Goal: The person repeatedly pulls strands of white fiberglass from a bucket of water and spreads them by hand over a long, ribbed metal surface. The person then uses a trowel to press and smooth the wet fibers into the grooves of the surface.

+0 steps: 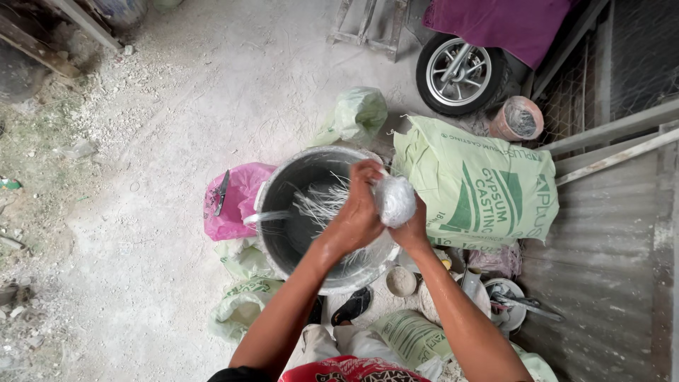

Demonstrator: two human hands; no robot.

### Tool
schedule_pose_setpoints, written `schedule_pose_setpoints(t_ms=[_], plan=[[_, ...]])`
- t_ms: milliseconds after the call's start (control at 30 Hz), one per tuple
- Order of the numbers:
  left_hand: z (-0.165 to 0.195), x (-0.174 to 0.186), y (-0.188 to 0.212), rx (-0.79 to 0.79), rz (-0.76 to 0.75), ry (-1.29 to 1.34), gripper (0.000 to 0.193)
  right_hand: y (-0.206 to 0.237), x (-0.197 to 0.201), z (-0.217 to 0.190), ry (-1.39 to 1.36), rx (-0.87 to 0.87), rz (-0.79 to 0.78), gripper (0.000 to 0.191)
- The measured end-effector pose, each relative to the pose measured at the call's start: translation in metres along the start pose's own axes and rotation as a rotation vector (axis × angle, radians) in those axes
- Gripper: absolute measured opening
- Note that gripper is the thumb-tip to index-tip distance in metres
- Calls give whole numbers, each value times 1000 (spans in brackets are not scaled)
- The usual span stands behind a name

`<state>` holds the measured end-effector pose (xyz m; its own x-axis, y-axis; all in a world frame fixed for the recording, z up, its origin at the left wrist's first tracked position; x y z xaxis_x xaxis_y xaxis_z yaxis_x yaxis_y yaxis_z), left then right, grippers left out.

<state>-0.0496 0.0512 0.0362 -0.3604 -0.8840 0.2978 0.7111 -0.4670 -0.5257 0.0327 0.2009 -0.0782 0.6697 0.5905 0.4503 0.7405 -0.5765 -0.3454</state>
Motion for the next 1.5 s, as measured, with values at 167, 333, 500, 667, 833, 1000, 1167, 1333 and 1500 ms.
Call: schedule_pose_setpoints(t_ms=[167,333,500,667,833,1000,1167,1333,1500], plan=[[-18,0,2,22,-341,21,133,-10,11,-27,-213,82,21,50],[-34,-32,28,432,-568,344,91,-23,7,-46,-337,48,10,49],[-36,-36,18,393,-303,465,49,-64,13,-69,-583,2,87,47],[-31,-23,24,-6,-60,51,39,-114,62,-120,-561,153,178,55],[-100,-28,57,108,-67,-180,17,-156,106,-159,-700,156,204,52],[-149,-25,46,244,-250,-463,46,-160,149,-161,-771,98,351,32],[-171,-28,49,768,-783,-688,62,-105,172,-142,-162,411,547,72],[-101,-52,3,428,-450,148,65,-3,135,-53,8,26,530,62],[12,-125,123,313,-1035,751,108,161,127,-38,319,-49,525,48]])
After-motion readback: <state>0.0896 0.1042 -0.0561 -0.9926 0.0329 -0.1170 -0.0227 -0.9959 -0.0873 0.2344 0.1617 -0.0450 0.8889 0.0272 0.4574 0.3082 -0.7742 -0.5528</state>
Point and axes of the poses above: each hand's wrist, its own y-axis away from the middle knuckle, its own x-axis out of the back of the hand, z = x × y, the point moved 8 cm from there along -y, towards the middle knuckle, and after that the axes turned 12 degrees about z, right-handed, at the moved point
